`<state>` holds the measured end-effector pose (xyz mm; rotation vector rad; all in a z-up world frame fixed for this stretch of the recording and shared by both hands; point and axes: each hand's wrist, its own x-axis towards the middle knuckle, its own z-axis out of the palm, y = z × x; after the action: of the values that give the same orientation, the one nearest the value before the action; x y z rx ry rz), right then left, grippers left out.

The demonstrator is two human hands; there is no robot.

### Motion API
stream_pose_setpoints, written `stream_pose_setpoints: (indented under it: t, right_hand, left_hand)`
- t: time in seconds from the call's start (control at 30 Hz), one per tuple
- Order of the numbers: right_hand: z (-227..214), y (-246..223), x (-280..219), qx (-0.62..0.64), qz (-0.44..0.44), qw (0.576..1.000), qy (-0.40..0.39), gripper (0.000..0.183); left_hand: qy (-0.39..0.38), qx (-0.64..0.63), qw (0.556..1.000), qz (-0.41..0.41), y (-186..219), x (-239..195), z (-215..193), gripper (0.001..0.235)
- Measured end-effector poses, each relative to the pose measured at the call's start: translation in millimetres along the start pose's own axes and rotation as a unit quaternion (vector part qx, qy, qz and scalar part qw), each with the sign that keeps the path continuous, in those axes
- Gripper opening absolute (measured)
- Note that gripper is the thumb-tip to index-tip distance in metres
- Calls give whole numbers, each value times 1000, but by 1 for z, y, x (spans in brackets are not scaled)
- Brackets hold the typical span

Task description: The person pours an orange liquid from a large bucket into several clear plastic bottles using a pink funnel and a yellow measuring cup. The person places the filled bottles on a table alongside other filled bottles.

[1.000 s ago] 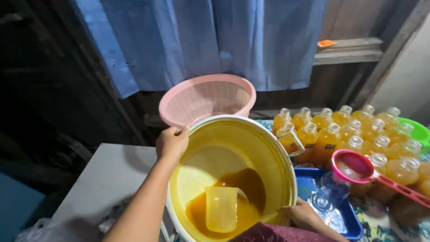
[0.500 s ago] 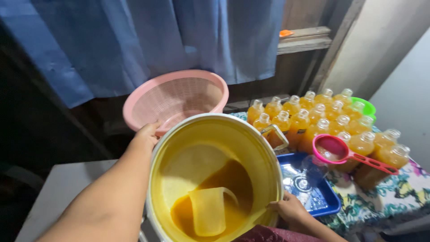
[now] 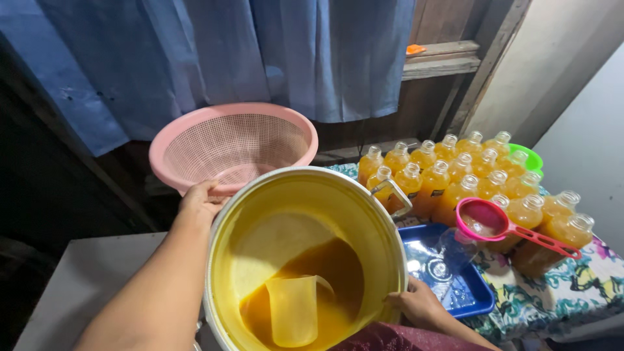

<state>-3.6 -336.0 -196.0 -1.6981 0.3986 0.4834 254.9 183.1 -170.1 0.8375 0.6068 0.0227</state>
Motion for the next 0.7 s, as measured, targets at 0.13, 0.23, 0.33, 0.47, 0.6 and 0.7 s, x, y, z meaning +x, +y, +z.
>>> stream_pose_setpoints:
  t: [0.13,0.23,0.33,0.47,0.6,0.7]
  right_hand:
    - [-3,-2,8,-62,-33,998,2,34]
    - [-5,0,16,-61,-25,998,-2,32]
    - [-7,3,24,-80,-9,997,-3,29]
    - [-7,6,31,-45,-46,998,-17,27]
    - [-6,5,31,-89,-35,995,-3,28]
    - [-3,2,30,-76,-41,996,-7,29]
  left_hand:
    - [57,-57,996,46,8,1,-44,37]
    - [91,-91,990,56,29,-22,-74,36]
    - [116,-133,981,81,44,-58,-99,37]
    - [170,-145,966,134,36,-113,-127,37]
    - [266,-148,940,156,18,-161,-143,32]
    - [293,-210,915,178,5,-185,-146,28]
